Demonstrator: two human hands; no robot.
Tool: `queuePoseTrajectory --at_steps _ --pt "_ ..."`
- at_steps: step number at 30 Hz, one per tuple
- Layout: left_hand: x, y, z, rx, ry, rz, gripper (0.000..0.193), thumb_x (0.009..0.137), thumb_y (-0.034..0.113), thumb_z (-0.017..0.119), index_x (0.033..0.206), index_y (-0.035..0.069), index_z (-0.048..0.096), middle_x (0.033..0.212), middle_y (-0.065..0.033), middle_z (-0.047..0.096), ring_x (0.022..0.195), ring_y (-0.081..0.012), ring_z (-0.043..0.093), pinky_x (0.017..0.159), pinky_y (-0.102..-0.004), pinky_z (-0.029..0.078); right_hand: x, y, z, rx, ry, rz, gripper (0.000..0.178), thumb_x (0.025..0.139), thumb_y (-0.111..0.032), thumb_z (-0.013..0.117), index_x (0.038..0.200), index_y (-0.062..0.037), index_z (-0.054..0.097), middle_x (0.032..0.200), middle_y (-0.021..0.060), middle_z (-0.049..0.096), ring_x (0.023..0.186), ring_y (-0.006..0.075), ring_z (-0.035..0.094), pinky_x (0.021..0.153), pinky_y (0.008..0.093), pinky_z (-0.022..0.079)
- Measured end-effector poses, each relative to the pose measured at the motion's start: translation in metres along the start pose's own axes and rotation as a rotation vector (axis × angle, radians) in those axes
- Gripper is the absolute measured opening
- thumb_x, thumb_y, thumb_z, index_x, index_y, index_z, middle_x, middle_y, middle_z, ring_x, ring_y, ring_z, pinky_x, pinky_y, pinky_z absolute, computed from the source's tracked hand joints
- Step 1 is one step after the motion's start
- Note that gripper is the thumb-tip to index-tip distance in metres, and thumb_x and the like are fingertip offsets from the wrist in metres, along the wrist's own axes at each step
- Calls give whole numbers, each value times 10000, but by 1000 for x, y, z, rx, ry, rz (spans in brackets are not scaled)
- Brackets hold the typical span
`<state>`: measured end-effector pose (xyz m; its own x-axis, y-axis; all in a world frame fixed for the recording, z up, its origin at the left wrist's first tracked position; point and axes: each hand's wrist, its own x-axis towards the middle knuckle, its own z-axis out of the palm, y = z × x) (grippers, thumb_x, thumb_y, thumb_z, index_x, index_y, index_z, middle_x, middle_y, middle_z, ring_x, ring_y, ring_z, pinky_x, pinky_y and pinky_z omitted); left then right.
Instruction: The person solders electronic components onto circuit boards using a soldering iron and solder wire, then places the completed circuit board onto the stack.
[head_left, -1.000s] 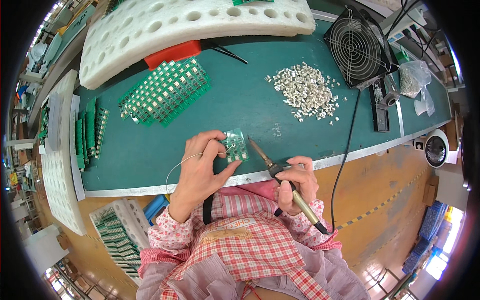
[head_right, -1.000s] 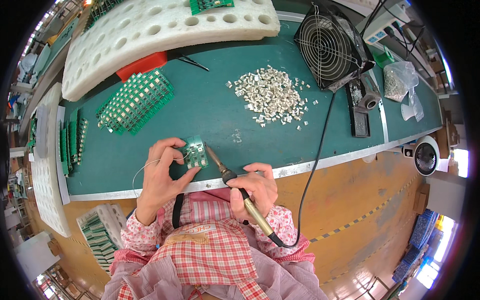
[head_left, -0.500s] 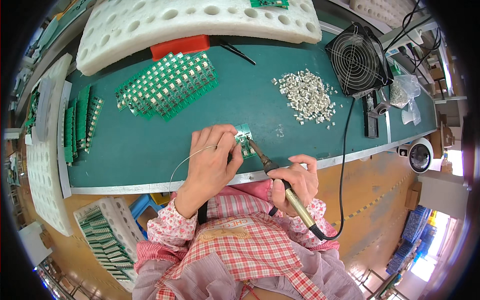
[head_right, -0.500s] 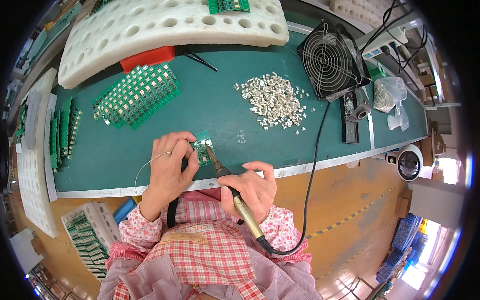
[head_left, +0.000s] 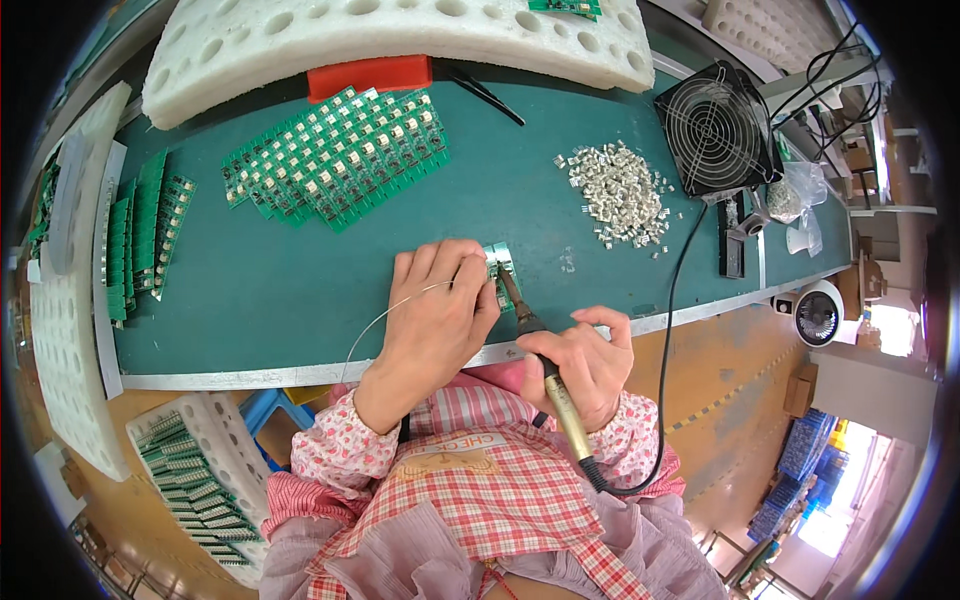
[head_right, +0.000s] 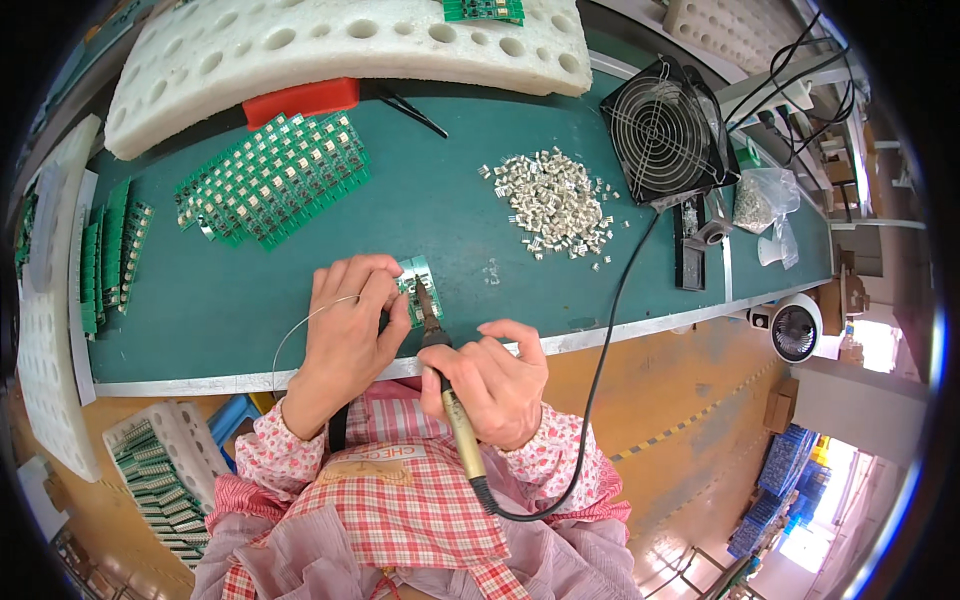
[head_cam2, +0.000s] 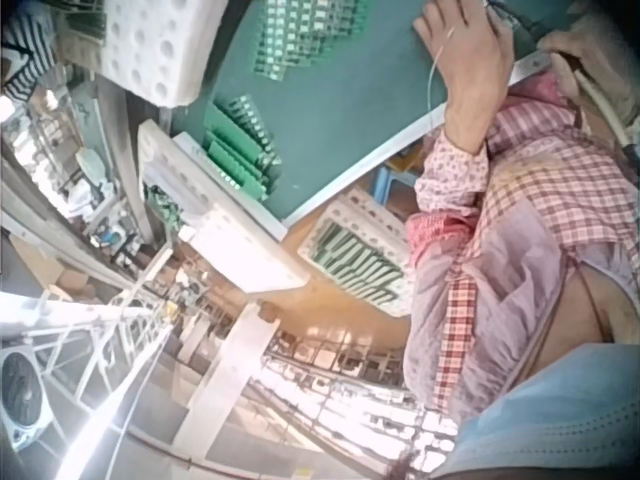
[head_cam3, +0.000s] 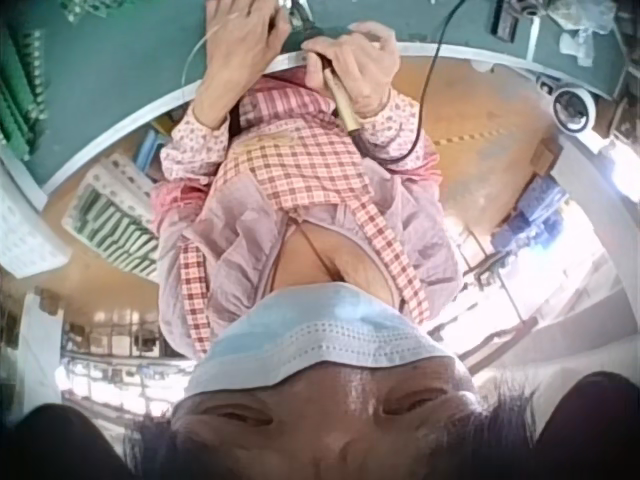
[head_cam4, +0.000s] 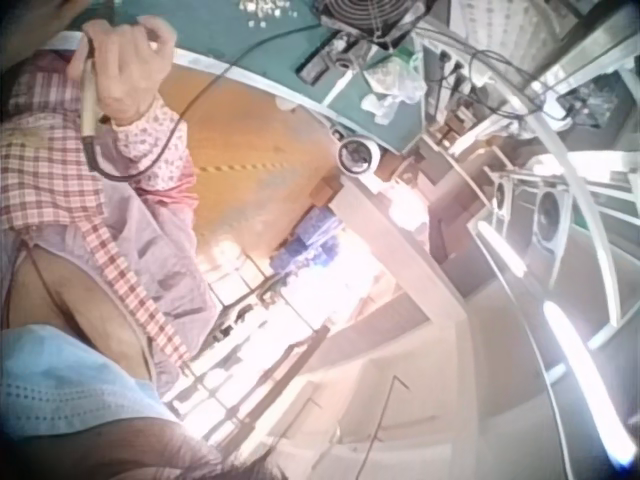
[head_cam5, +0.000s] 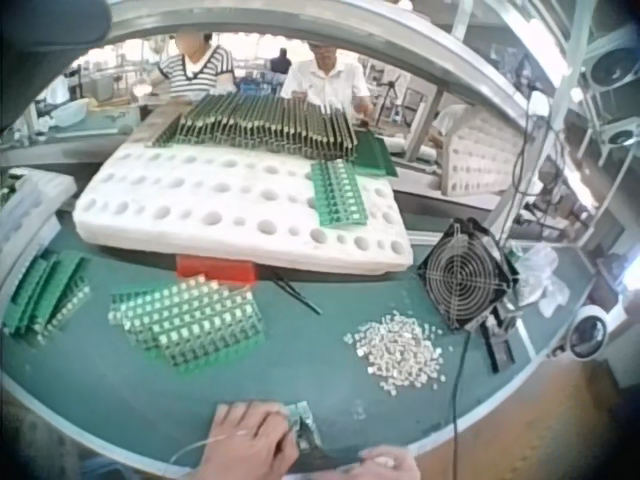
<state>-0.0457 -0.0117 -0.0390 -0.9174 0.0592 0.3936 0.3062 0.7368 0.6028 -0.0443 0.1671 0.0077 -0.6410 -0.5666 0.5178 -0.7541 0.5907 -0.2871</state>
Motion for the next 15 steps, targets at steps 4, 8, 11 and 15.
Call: queuePoseTrajectory --at_steps 4,8,11,15 --pt "0 0 -2 -30 -10 -9 144 798 35 686 884 42 570 1049 -69 614 892 -271 563 776 -399 397 -4 -6 4 -55 -41 -36 140 740 -98 691 876 -110 657 628 -31 516 533 120 523 780 326 479" --pt "0 1 -4 -38 -13 -5 134 805 35 680 880 41 569 1048 -72 617 896 -272 564 781 -399 399 -12 -10 10 -99 -10 -47 184 725 -111 702 906 -103 673 629 -33 476 546 123 524 771 321 473" --pt "0 1 -4 -42 -8 -6 129 808 35 676 870 41 563 1055 -75 619 895 -273 564 783 -400 401 -15 -10 12 -95 8 -28 192 724 -113 703 914 -102 677 634 -33 479 549 120 523 778 328 473" --pt "0 1 -4 -59 1 -22 129 813 33 671 856 42 550 1048 -75 633 885 -279 571 785 -400 409 -16 -8 3 -1 38 15 195 710 -69 685 902 -101 675 612 -40 502 526 119 519 802 332 478"
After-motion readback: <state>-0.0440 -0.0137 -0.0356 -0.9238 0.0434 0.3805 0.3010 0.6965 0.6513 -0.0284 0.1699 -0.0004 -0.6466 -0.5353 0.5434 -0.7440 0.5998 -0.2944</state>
